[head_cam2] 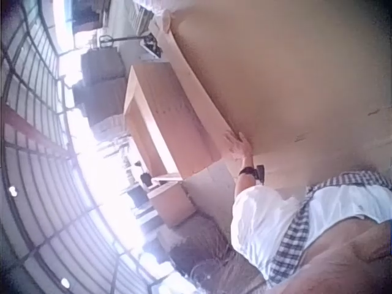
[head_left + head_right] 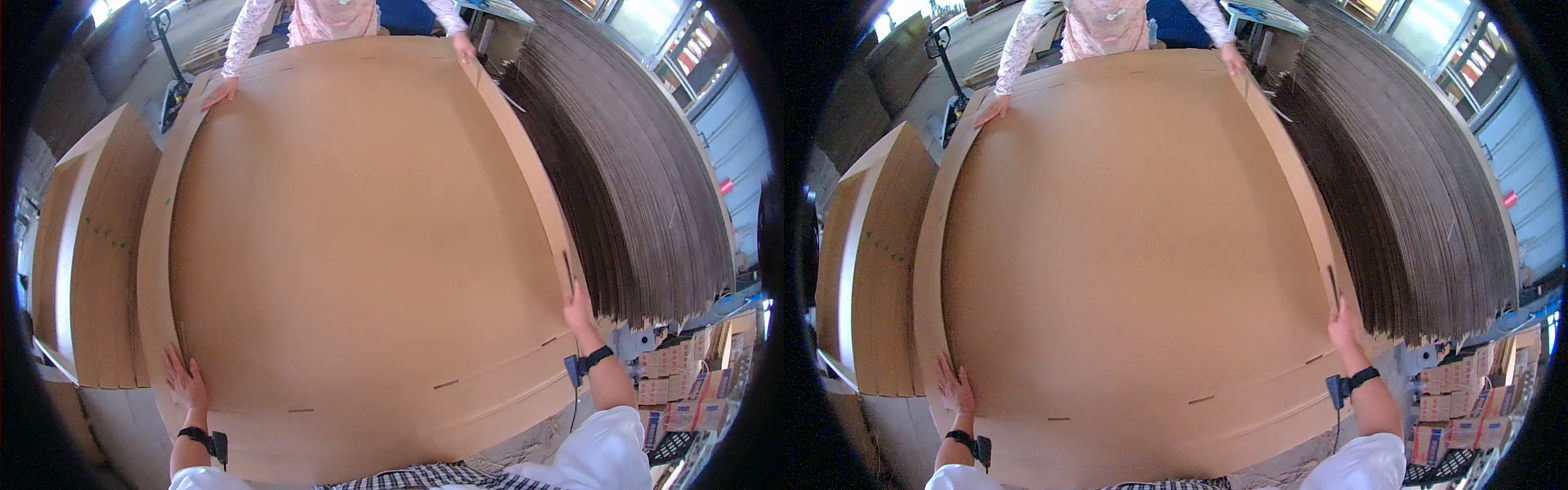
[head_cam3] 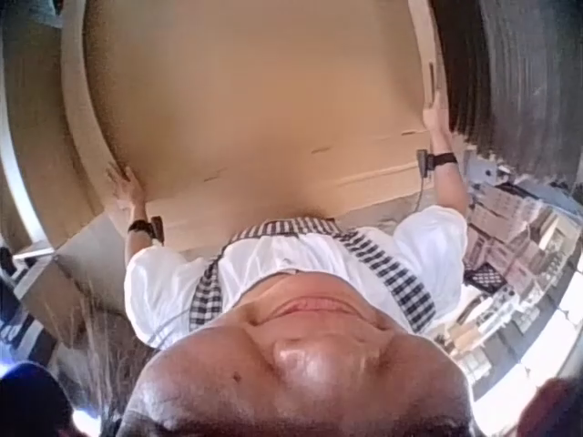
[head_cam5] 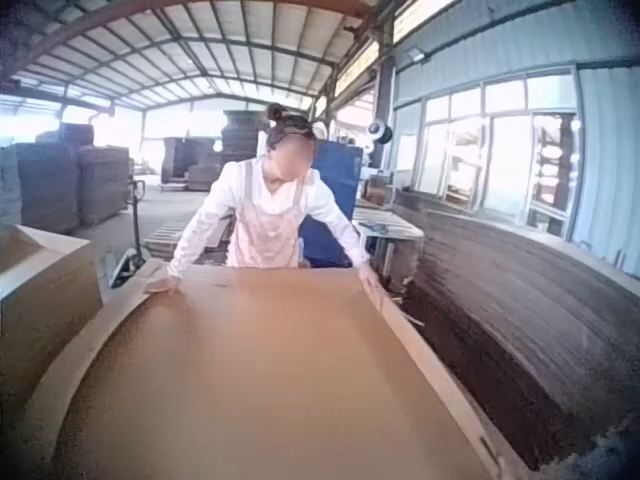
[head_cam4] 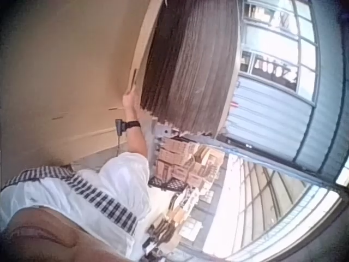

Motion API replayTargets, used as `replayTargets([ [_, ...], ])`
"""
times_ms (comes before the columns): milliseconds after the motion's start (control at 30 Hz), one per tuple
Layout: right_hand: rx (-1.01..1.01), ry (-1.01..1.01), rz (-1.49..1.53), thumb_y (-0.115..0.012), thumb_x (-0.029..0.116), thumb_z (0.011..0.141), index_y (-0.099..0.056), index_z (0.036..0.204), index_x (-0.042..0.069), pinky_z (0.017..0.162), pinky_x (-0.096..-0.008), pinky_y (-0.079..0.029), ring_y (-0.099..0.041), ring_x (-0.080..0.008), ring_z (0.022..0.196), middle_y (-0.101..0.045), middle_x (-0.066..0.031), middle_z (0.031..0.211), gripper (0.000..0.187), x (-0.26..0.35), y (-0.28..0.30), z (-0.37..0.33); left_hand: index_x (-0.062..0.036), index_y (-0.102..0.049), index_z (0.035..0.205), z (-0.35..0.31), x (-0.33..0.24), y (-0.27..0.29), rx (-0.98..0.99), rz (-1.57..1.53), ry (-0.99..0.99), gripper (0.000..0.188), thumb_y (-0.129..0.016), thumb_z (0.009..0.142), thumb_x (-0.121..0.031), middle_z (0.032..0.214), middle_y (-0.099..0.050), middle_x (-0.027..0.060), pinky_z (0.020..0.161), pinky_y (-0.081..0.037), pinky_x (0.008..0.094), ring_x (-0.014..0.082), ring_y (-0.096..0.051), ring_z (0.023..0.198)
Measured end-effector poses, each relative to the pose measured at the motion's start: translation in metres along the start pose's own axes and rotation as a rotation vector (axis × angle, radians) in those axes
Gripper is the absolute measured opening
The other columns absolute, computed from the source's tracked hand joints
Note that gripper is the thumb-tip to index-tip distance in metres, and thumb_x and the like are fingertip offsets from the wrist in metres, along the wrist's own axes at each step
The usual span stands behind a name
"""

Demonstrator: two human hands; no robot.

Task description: Folding and assembling large cardboard trays from pre-cut sheets in a warehouse setting.

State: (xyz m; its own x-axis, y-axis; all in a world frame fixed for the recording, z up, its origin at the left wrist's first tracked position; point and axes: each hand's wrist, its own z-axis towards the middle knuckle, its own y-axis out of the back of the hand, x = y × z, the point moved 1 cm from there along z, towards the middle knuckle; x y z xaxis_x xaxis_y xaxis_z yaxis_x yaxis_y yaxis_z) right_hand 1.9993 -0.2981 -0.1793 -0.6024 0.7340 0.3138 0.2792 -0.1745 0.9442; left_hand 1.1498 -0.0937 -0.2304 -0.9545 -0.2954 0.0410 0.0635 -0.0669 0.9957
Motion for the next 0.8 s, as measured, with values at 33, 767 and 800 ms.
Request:
replayTargets([
  [33, 0.104, -0.114, -0.029, -0.053, 0.007, 0.085, -0.032, 0.14, 0.0, 0.096, -0.0399, -0.043, -0.054, -0.0381, 0.114, -0.055, -0.0281, 0.121, 0.059, 0.002, -0.007, 0.001, -0.0245, -0.018, 0.15, 0.0, -0.005, 0.0, 0.023, -0.025, 0.014, 0.062, -0.043, 0.095, -0.041, 0.154, -0.021, 0.0095, 0.109, -0.018, 0.0574, 0.0308, -0.02, 0.141],
  [767, 0.121, 0.407, -0.178, -0.067, 0.02, 0.083, 0.001, 0.15, 0.013, 0.081, -0.0424, -0.047, -0.059, -0.0313, 0.095, -0.059, -0.0226, 0.113, 0.096, 0.317, 0.049, 0.242, -0.0198, -0.023, 0.148, -0.003, -0.002, 0.007, 0.034, -0.016, 0.028, 0.062, -0.046, 0.094, -0.038, 0.151, -0.025, 0.0124, 0.11, -0.022, 0.0514, 0.0324, -0.025, 0.138],
  [800, 0.193, 0.234, -0.465, -0.065, 0.018, 0.084, 0.0, 0.15, 0.014, 0.07, -0.0404, -0.05, -0.061, -0.0273, 0.082, -0.064, -0.0184, 0.103, 0.092, 0.361, 0.049, 0.23, -0.0179, -0.023, 0.148, -0.004, 0.009, 0.009, 0.024, -0.04, -0.018, 0.062, -0.047, 0.094, -0.037, 0.151, -0.027, 0.0132, 0.11, -0.022, 0.0499, 0.033, -0.026, 0.138],
])
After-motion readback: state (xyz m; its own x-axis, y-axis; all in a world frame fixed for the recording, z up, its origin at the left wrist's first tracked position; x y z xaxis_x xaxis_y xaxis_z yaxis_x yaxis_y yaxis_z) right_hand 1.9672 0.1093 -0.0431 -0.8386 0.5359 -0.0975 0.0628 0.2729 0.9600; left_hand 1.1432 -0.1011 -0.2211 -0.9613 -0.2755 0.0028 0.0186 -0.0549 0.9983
